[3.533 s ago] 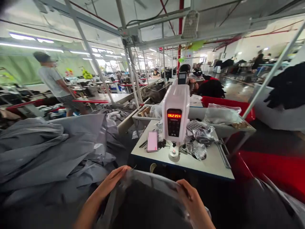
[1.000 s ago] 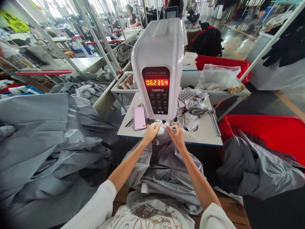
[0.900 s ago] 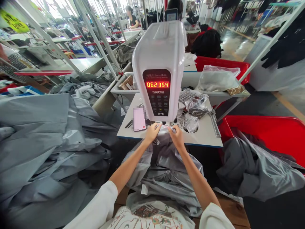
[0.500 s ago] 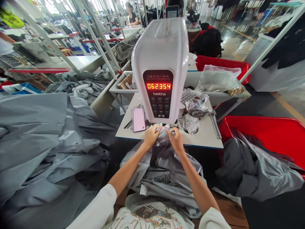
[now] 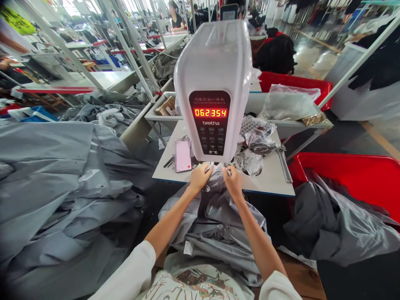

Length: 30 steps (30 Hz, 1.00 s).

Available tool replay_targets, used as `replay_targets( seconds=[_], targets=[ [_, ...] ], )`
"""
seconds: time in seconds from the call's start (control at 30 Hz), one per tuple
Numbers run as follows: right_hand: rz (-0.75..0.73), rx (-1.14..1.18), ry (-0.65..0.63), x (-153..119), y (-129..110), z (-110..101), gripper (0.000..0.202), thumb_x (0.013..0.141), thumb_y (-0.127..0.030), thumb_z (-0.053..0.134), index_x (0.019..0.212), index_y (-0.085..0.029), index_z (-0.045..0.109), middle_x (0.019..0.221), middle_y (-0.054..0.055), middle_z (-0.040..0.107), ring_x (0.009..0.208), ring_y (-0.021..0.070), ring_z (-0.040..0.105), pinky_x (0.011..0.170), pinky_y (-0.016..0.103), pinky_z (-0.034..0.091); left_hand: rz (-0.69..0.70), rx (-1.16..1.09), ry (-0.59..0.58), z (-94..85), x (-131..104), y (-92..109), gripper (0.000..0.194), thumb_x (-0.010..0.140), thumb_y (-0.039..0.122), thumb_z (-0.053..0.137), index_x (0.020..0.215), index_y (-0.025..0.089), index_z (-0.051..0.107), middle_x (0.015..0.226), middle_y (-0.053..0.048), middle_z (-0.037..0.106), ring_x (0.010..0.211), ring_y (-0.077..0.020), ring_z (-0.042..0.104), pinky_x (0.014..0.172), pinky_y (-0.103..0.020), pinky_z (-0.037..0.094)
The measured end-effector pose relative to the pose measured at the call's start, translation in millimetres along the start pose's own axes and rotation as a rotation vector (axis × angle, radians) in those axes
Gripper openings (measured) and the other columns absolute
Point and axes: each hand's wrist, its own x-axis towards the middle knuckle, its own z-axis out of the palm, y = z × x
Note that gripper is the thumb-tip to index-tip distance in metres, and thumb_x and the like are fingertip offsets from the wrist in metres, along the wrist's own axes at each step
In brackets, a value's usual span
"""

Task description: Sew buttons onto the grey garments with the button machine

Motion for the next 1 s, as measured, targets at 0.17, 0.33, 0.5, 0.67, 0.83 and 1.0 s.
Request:
replay_targets(
  seconds=[0.17, 0.33, 0.5, 0.67, 0.83, 1.0],
  targets=[
    [-0.024, -0.003, 0.004, -6, 0, 0, 0.033, 0.084, -0.05, 0.047, 0.073, -0.02, 0.05, 0.067, 0.0, 0.055, 0.065, 0.016, 0.047, 0.065, 0.028, 0.035, 0.001, 0.003, 0.005, 2.9, -5, -3, 0.033, 0.095, 0.044, 0.043, 0.083, 0.021, 0.063, 0.073, -0.005, 0.066, 0.073, -0.021, 0.061, 0.061, -0.029, 0.029],
    [-0.041, -0.015, 0.016, -7, 1, -1, 0.035, 0.084, -0.052, 0.048, 0.074, -0.019, 0.051, 0.068, 0.001, 0.055, 0.065, 0.0162, 0.046, 0.063, 0.028, 0.034, 0.075, -0.007, 0.148, 5.4, -5, 1, 0.025, 0.093, 0.035, 0.049, 0.109, 0.018, 0.06, 0.094, -0.01, 0.065, 0.094, -0.0249, 0.058, 0.08, -0.033, 0.04],
    [-0.013, 0.005, 0.017, -5, 2, 1, 0.035, 0.084, -0.053, 0.049, 0.075, -0.019, 0.052, 0.071, 0.001, 0.057, 0.068, 0.0174, 0.049, 0.067, 0.029, 0.036, 0.281, -0.057, 0.188, 8.7, 0, 2, 0.021, 0.091, 0.02, 0.051, 0.106, 0.022, 0.064, 0.112, -0.01, 0.058, 0.114, -0.0251, 0.048, 0.097, -0.038, 0.037],
    [-0.099, -0.085, 0.091, -12, 8, 1, 0.034, 0.085, -0.051, 0.047, 0.086, -0.018, 0.056, 0.085, 0.007, 0.061, 0.08, 0.0219, 0.053, 0.077, 0.035, 0.041, 0.272, -0.241, 0.186, 13.7, -5, 0, 0.024, 0.091, 0.012, 0.045, 0.099, 0.022, 0.066, 0.111, -0.004, 0.061, 0.109, -0.0186, 0.05, 0.098, -0.034, 0.037],
    [-0.314, -0.227, 0.346, -23, -3, -5, 0.032, 0.088, -0.04, 0.045, 0.107, -0.017, 0.053, 0.11, 0.014, 0.057, 0.109, 0.0286, 0.049, 0.098, 0.049, 0.036, 0.299, -0.316, 0.135, 15.2, -10, -2, 0.021, 0.091, 0.019, 0.049, 0.108, 0.021, 0.061, 0.118, -0.004, 0.06, 0.114, -0.0171, 0.05, 0.101, -0.033, 0.036],
    [-0.392, -0.048, 0.153, -74, -48, -47, 0.017, 0.091, -0.037, 0.047, 0.097, -0.025, 0.057, 0.096, 0.009, 0.062, 0.092, 0.0255, 0.058, 0.082, 0.042, 0.048, 0.309, -0.338, 0.168, 18.0, -11, -4, 0.022, 0.087, 0.03, 0.06, 0.108, 0.021, 0.06, 0.118, -0.005, 0.059, 0.115, -0.019, 0.05, 0.102, -0.034, 0.037]
  ],
)
